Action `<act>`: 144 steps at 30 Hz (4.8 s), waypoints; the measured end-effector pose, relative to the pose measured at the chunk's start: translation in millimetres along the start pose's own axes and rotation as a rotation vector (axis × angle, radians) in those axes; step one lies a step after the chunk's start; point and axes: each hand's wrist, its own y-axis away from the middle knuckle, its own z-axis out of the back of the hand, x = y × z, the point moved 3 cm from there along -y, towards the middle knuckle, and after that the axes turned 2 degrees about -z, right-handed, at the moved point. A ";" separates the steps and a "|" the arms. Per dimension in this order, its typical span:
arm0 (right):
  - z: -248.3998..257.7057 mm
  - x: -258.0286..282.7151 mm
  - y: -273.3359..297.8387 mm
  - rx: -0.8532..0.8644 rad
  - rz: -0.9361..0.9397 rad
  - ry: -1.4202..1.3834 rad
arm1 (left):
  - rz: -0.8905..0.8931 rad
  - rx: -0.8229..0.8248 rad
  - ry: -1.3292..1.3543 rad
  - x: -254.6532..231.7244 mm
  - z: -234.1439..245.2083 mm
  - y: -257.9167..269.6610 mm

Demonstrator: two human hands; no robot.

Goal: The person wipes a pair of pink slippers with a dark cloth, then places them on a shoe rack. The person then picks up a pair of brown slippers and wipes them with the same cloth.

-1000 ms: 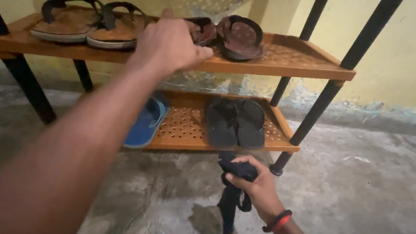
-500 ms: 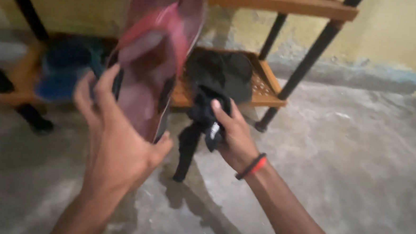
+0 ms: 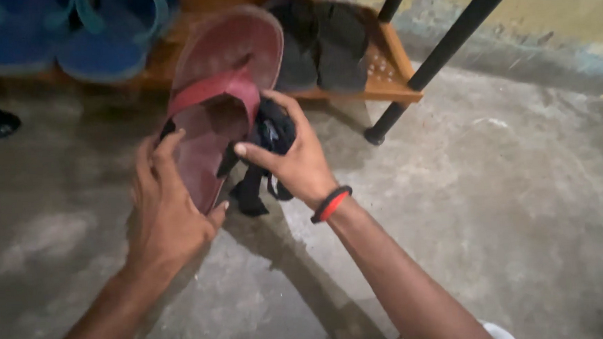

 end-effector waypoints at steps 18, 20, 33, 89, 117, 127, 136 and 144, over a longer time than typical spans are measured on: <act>-14.2 12.5 21.1 0.056 0.111 0.239 | -0.109 -0.117 0.279 11.0 36.2 -33.4; -14.6 3.6 23.8 0.065 0.102 0.224 | -0.146 -0.158 0.242 16.4 36.1 -31.9; -17.2 -0.2 28.1 0.107 -0.033 0.197 | -0.205 -0.267 0.244 23.7 23.5 -29.3; -26.6 -0.8 24.3 0.070 -0.120 0.115 | -0.047 -0.194 0.016 30.9 96.8 -39.3; -47.8 73.7 28.6 0.024 0.490 0.760 | -0.135 -0.154 -0.012 18.0 83.1 -35.7; -29.0 49.1 28.9 0.005 0.349 0.606 | 0.018 -0.265 0.231 50.8 94.6 -43.7; -31.2 78.5 50.4 -0.172 0.687 0.788 | 0.067 -0.207 0.418 26.9 68.6 -31.6; -25.8 57.6 24.0 0.242 0.213 0.728 | 0.085 -0.182 0.370 43.0 53.5 -20.1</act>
